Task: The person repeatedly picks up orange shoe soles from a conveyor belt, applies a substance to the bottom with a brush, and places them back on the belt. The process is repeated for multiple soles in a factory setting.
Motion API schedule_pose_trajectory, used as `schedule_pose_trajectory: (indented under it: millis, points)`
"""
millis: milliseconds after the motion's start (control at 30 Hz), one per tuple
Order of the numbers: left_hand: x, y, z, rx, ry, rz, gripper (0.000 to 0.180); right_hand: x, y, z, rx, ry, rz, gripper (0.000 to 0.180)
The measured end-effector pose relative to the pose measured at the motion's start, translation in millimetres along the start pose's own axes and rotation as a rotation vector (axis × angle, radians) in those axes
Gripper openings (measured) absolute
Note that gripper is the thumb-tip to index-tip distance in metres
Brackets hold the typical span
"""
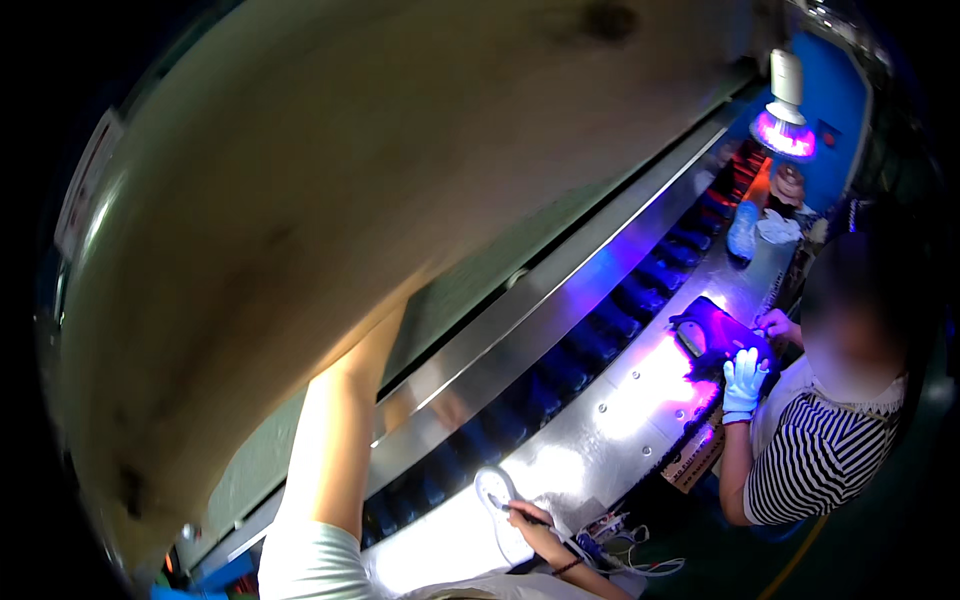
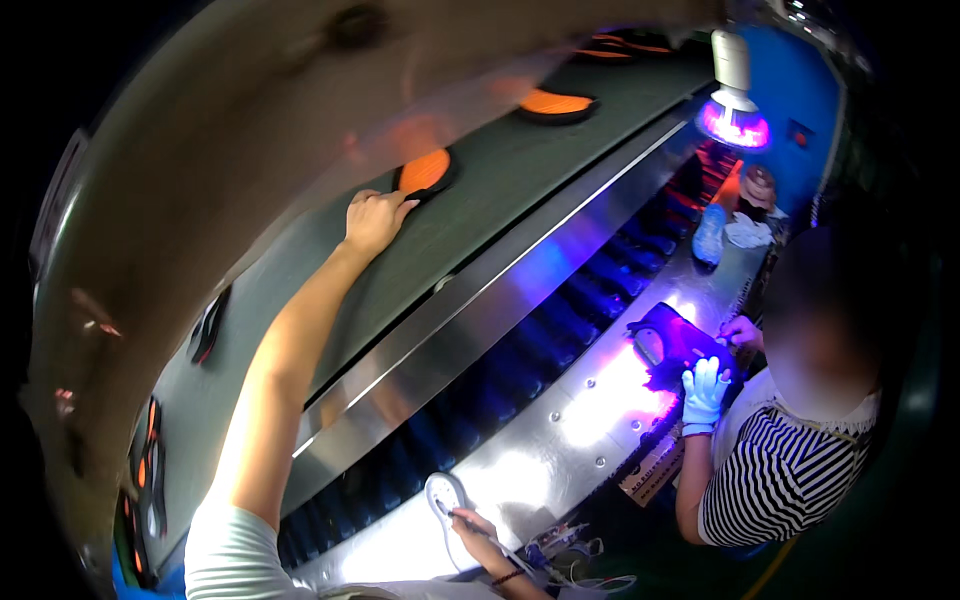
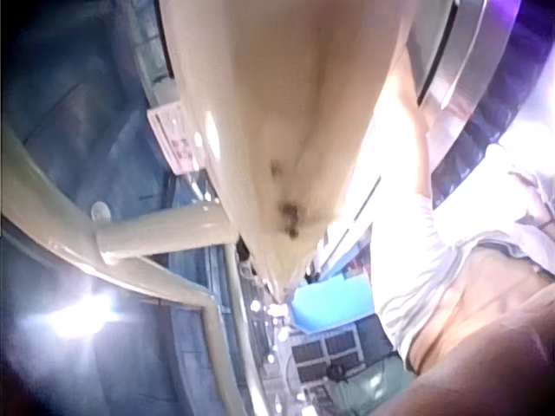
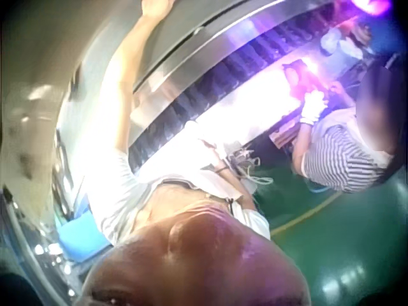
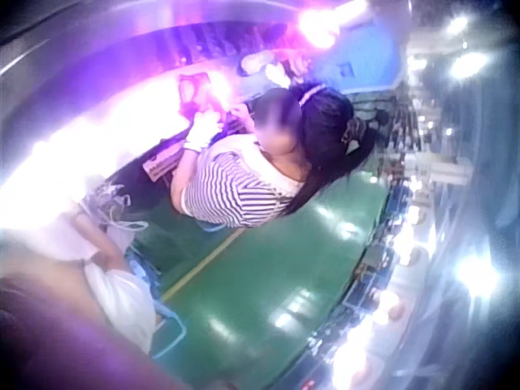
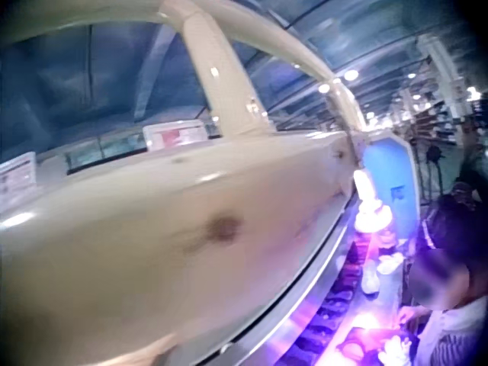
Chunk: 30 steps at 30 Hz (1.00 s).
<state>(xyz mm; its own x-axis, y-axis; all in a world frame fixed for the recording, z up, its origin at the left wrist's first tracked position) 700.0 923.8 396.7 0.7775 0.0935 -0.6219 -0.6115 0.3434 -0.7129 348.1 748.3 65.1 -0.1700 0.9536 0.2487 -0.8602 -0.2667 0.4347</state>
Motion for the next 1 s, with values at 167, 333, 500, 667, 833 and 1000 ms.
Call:
schedule_pose_trajectory:
  millis: [167, 333, 500, 667, 833, 1000]
  points:
    - [-101.0, 99.6, 12.4, 0.086, 0.088, 0.092, 0.024, -2.0, 5.9, -6.5, 0.021, 0.003, 0.009, 0.022]
    - [-277.1, 261.5, 15.1, -0.167, -0.010, 0.183, 0.017, 1.3, 11.7, -34.3, 0.055, 0.026, 0.138, 0.023]
    - [-415.1, 390.5, -18.9, -0.399, -0.042, -0.283, 0.028, 2.3, 10.4, -42.3, 0.113, 0.013, 0.016, 0.022]
    - [-435.9, 474.2, -58.4, -0.783, 0.231, -0.964, 0.065, 10.7, 37.8, -44.8, 0.158, -0.064, -0.008, 0.025]
    - [-410.8, 481.1, -59.4, -1.871, 1.147, -1.033, 0.045, 8.7, 69.3, -38.9, 0.058, -0.168, -0.006, 0.028]
    - [-412.8, 525.7, -46.8, -1.814, 1.870, -0.658, 0.028, 4.6, 102.0, -32.2, -0.017, -0.208, 0.055, 0.032]
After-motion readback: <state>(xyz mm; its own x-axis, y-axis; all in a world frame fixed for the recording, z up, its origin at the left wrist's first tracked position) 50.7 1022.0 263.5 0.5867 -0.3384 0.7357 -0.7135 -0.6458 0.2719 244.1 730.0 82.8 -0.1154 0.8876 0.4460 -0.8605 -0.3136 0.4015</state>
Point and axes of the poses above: each hand's wrist, its own y-axis away from the middle knuckle, its own x-axis out of the palm, z = x × y, the point moved 3 cm from there along -y, towards the middle knuckle, and after that the axes turned 11 degrees about -z, right-handed, at the moved point
